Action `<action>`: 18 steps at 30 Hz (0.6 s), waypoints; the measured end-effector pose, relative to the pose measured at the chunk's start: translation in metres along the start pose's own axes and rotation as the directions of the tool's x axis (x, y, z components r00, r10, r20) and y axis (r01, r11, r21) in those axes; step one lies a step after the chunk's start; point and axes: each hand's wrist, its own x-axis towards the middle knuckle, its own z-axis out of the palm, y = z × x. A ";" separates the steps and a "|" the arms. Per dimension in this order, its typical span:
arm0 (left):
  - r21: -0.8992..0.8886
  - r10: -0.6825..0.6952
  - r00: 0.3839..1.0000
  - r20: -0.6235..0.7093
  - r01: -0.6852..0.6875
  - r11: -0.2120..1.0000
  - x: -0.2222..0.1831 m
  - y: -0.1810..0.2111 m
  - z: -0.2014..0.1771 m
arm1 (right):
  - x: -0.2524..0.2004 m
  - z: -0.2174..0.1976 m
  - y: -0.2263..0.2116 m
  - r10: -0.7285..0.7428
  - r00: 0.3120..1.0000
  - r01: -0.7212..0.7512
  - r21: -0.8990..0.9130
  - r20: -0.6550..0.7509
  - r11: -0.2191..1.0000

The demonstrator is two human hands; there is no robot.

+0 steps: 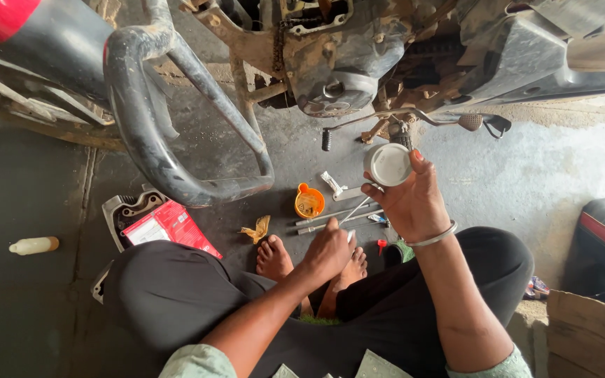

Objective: Replacing or repairing a piston and rings for a motorcycle engine.

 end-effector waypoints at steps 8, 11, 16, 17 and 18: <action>0.542 -0.049 0.917 0.397 -0.191 0.819 -0.004 0.027 -0.073 | -0.001 0.006 0.002 0.045 0.999 -0.045 0.006 0.002 0.999; 0.156 0.171 0.984 -0.058 -0.160 0.975 0.010 0.059 -0.117 | -0.003 0.004 0.005 0.034 0.999 -0.035 0.038 0.024 0.999; -0.282 0.317 0.881 -0.350 -0.422 0.862 -0.001 0.103 -0.192 | -0.007 0.007 0.007 0.032 0.995 -0.038 0.055 0.094 0.998; -0.387 0.374 0.852 -0.367 -0.506 0.771 -0.003 0.107 -0.199 | -0.008 0.009 0.006 0.022 0.995 -0.032 0.093 0.101 0.995; -0.486 0.427 0.817 -0.387 -0.574 0.659 -0.006 0.111 -0.205 | -0.011 0.010 0.005 0.011 0.995 -0.024 0.132 0.103 0.991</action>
